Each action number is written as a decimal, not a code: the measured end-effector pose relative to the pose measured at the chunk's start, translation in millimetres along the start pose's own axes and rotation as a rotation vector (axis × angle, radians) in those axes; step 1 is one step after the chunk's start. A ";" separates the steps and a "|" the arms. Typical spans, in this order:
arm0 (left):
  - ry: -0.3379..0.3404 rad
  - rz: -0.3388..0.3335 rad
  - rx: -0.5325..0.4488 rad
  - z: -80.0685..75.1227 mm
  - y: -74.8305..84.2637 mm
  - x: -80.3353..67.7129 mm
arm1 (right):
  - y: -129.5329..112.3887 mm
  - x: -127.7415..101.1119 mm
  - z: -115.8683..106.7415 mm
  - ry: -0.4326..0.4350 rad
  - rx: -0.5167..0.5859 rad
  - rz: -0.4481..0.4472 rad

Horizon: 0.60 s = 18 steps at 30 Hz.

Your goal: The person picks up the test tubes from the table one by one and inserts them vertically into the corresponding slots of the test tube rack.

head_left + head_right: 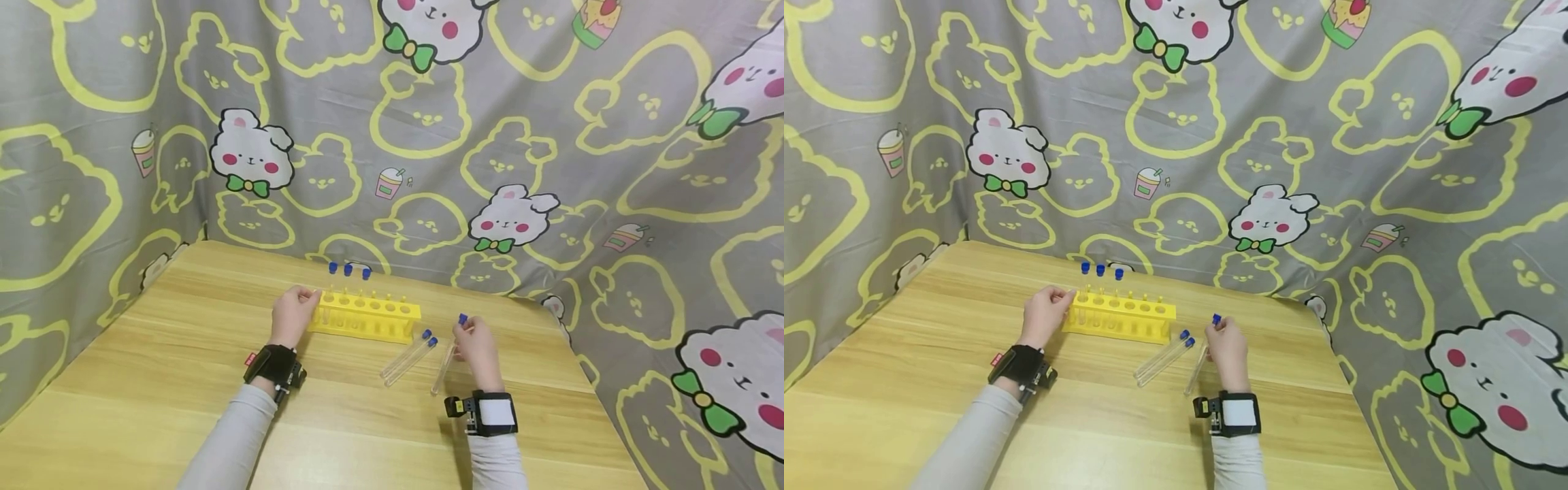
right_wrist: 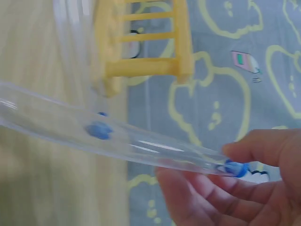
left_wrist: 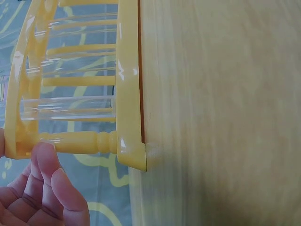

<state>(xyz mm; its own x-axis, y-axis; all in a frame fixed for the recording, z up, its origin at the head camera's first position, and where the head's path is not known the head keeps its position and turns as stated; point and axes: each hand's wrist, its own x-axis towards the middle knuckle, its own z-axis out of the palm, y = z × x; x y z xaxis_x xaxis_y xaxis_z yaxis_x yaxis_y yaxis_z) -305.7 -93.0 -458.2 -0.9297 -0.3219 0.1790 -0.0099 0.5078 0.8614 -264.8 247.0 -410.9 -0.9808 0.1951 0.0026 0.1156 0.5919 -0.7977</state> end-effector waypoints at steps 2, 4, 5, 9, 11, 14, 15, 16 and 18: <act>0.004 0.006 -0.005 -0.3 -0.1 0.0 | -8.2 0.3 -3.6 0.043 0.042 -0.033; 0.008 0.008 -0.006 -0.4 -0.4 0.3 | -17.1 0.9 -6.4 0.095 0.073 -0.073; 0.007 0.008 -0.006 -0.2 -0.6 0.4 | -21.8 0.9 -7.4 0.123 0.079 -0.099; 0.002 -0.002 0.002 0.7 -1.6 1.7 | -40.6 0.1 -11.1 0.210 0.082 -0.196; -0.004 -0.009 0.006 1.3 -2.1 2.2 | -50.7 -1.0 -12.2 0.230 0.072 -0.236; -0.010 -0.018 0.010 1.6 -2.6 2.8 | -66.1 -2.2 -12.7 0.251 0.066 -0.292; -0.011 -0.021 0.010 1.6 -2.6 2.7 | -71.2 -2.6 -12.5 0.256 0.064 -0.308; -0.011 -0.022 0.011 1.6 -2.4 2.5 | -76.0 -2.8 -12.0 0.266 0.061 -0.328; -0.012 -0.020 0.010 1.3 -2.0 2.5 | -85.4 -3.4 -10.7 0.284 0.061 -0.371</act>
<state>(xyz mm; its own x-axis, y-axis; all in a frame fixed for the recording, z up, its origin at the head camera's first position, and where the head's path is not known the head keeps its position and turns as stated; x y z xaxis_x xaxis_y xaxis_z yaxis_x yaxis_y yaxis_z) -308.5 -93.8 -460.2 -0.9337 -0.3224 0.1557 -0.0322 0.5089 0.8602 -269.7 204.1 -336.3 -0.8715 0.1900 0.4521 -0.2523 0.6168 -0.7456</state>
